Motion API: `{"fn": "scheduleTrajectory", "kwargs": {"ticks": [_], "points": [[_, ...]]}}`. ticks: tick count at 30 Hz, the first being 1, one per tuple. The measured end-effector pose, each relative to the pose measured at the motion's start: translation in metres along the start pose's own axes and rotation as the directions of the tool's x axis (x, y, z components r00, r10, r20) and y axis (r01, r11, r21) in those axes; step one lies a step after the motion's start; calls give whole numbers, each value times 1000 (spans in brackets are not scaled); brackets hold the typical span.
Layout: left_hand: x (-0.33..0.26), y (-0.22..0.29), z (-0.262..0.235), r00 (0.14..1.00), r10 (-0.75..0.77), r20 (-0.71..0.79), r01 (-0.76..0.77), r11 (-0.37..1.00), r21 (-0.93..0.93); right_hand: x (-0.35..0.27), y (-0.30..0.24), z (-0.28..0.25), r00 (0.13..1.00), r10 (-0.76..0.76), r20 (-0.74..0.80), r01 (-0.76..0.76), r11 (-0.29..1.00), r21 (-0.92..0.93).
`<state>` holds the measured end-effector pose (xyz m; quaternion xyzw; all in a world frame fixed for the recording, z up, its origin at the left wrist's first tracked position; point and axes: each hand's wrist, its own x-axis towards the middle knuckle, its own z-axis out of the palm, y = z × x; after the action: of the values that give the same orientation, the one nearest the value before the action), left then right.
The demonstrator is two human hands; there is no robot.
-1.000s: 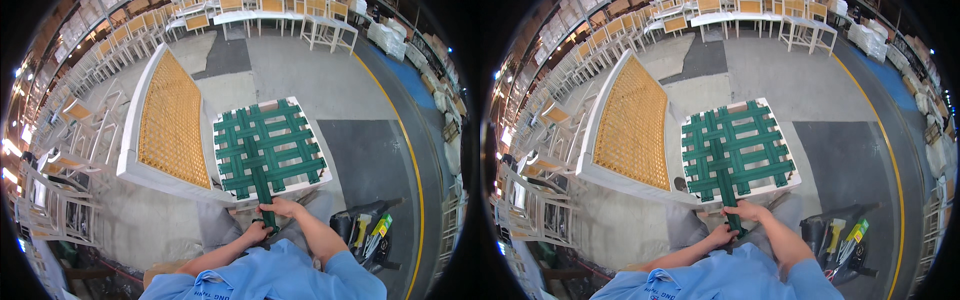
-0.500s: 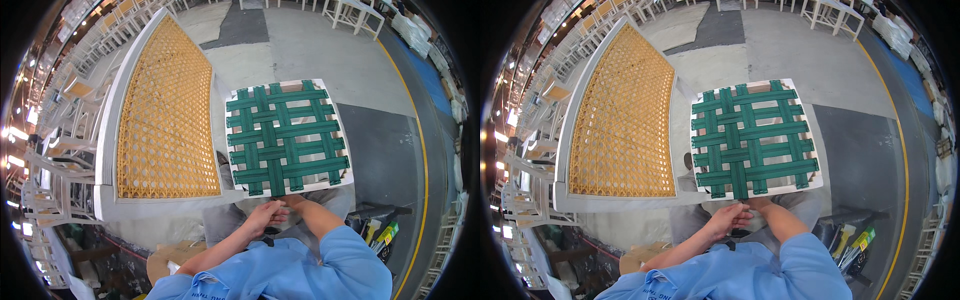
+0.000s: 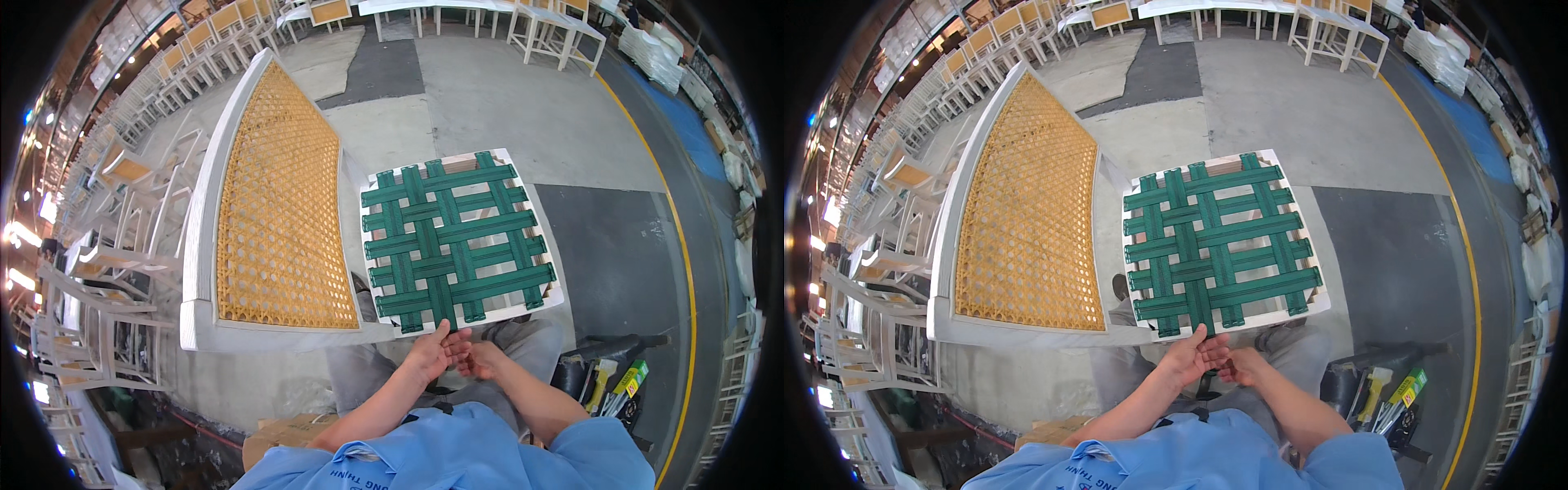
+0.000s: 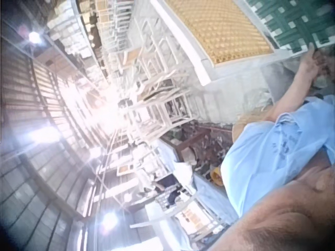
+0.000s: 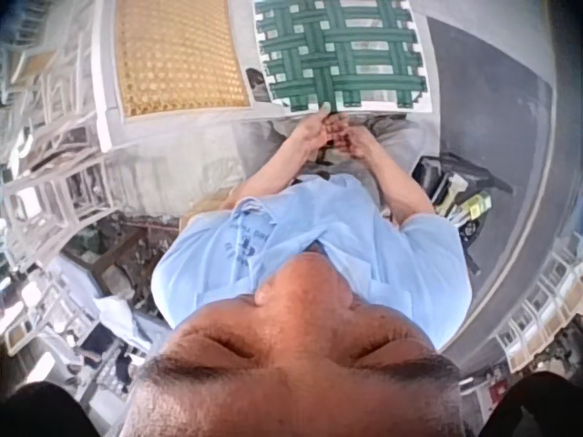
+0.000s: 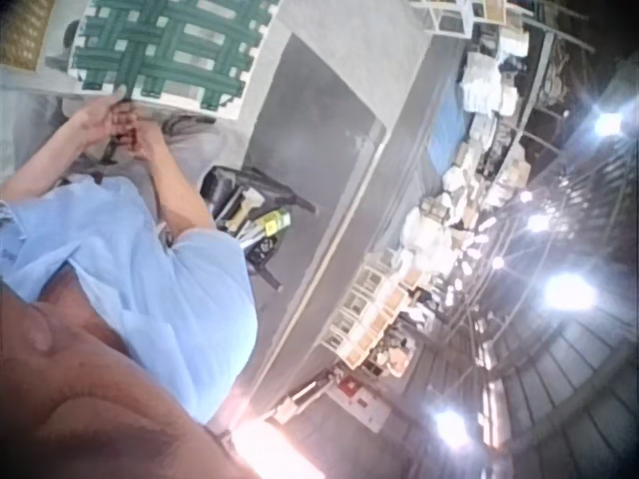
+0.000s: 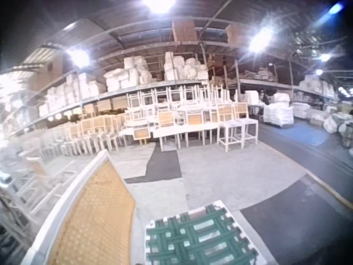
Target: The person weaves green plastic straps into a white chair seat frame, alternating over and under existing strands. They use a staple gun to secure the straps at the edges and trim excess material with scissors. The chair seat becomes progressively filled with a woven pattern.
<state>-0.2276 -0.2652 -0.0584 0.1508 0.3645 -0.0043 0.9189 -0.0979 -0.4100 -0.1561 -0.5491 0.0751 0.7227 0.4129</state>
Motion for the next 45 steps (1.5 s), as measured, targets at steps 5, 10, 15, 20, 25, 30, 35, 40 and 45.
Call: {"fn": "scheduleTrajectory", "kwargs": {"ticks": [5, 10, 15, 20, 25, 30, 35, 40, 45], "points": [[8, -6, -9, 999, 24, 41, -24, 1000, -5, -32, -16, 63, 1000, -19, -9, 21, 876, 482], [3, -2, -4, 997, -14, 71, 11, 999, 44, -13, -43, 72, 945, -192, -266, 286, 879, 381], [-5, 4, 4, 999, -40, 35, 39, 998, 52, 41, -64, 67, 913, -192, -359, 354, 810, 468], [2, -1, -43, 985, -64, 159, 72, 996, -47, 73, -75, 62, 914, -158, -374, 352, 768, 534], [30, -10, -66, 985, -167, 46, 171, 891, -421, 97, -80, 53, 917, -104, -385, 332, 733, 594], [61, -6, -69, 974, -207, -87, 133, 842, -522, 111, -85, 41, 922, -72, -381, 316, 710, 630], [69, 2, -51, 995, -94, -18, 56, 725, -687, 120, -90, 22, 922, -58, -383, 313, 696, 647], [72, 28, -7, 985, -17, -172, -106, 727, -678, 125, -95, 12, 921, -59, -386, 319, 686, 654], [91, 15, -26, 995, -5, -101, -67, 713, -698, 126, -101, 11, 920, -89, -382, 338, 672, 659]]}}
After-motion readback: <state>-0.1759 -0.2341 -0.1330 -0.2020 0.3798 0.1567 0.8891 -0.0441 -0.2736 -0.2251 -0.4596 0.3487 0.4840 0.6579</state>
